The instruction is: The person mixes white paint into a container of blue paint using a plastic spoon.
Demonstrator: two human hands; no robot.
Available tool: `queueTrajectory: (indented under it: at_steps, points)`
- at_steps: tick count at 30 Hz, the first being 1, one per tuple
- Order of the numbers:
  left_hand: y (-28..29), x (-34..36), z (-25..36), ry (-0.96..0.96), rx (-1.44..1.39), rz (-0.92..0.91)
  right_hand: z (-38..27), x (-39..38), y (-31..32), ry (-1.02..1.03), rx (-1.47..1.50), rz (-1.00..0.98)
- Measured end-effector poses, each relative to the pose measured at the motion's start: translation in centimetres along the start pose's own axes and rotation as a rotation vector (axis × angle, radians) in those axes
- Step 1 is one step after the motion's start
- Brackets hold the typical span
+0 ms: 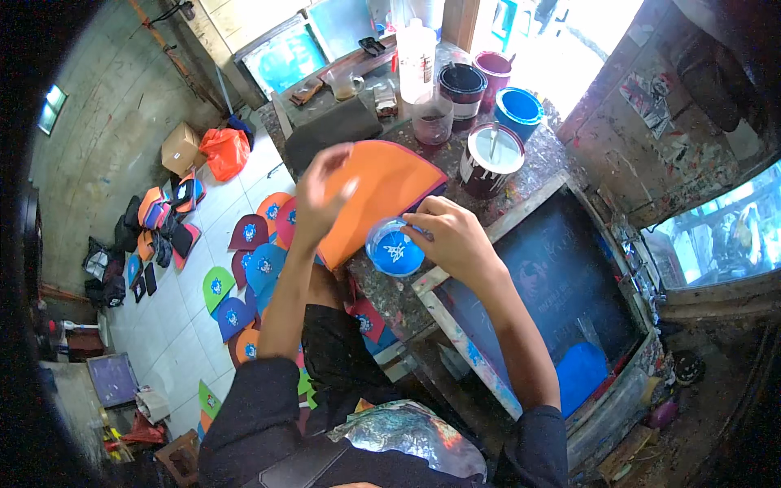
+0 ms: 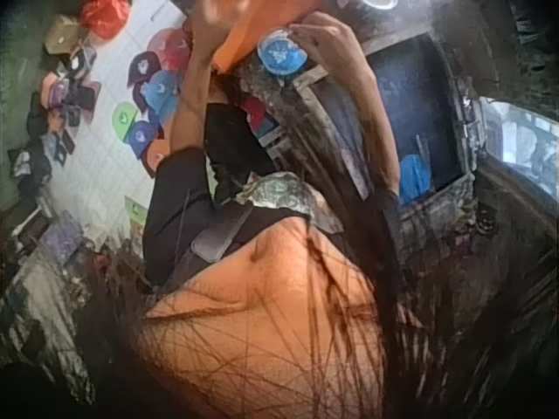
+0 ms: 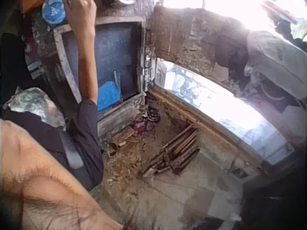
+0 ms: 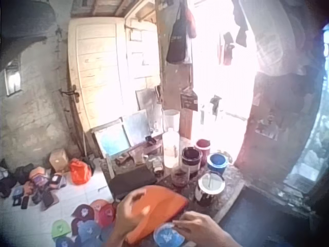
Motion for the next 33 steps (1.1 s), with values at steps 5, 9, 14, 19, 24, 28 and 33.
queueTrajectory:
  at_steps: [5, 9, 14, 19, 24, 28, 33]
  points:
    - [-4.2, -12.0, 0.2, 0.079, -0.024, -0.093, -1.1, -0.1, -0.1, 0.130, -0.053, -0.099]
    - [-7.9, -12.3, -0.2, 0.116, 0.076, -0.044, -2.4, 0.9, -0.5, 0.076, -0.082, -0.310]
    - [-9.3, -12.8, -3.0, 0.173, 0.144, 0.000, -2.1, 2.0, -0.9, 0.121, -0.152, -0.447]
    - [-10.2, -13.3, -4.7, 0.170, 0.127, 0.068, -0.9, 1.8, -1.4, 0.274, -0.170, -0.468]
    - [-10.3, -14.0, -5.6, 0.186, 0.104, 0.083, -1.4, 1.7, 0.2, 0.253, -0.086, -0.363]
    - [-10.3, -14.3, -5.6, 0.212, 0.105, 0.068, -1.4, 1.4, 0.2, 0.135, -0.113, -0.531]
    - [-10.3, -14.0, -5.2, 0.197, 0.111, 0.075, -1.1, 1.3, 0.4, 0.148, -0.008, -0.353]
Point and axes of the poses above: each hand's wrist, its own x-axis towards the middle knuckle, its own y-axis out of the back of the hand, z = x × y, the point moved 2 cm from there along x, towards the middle knuckle, and after that the axes turned 1 degree about -z, right-handed, at the moved point
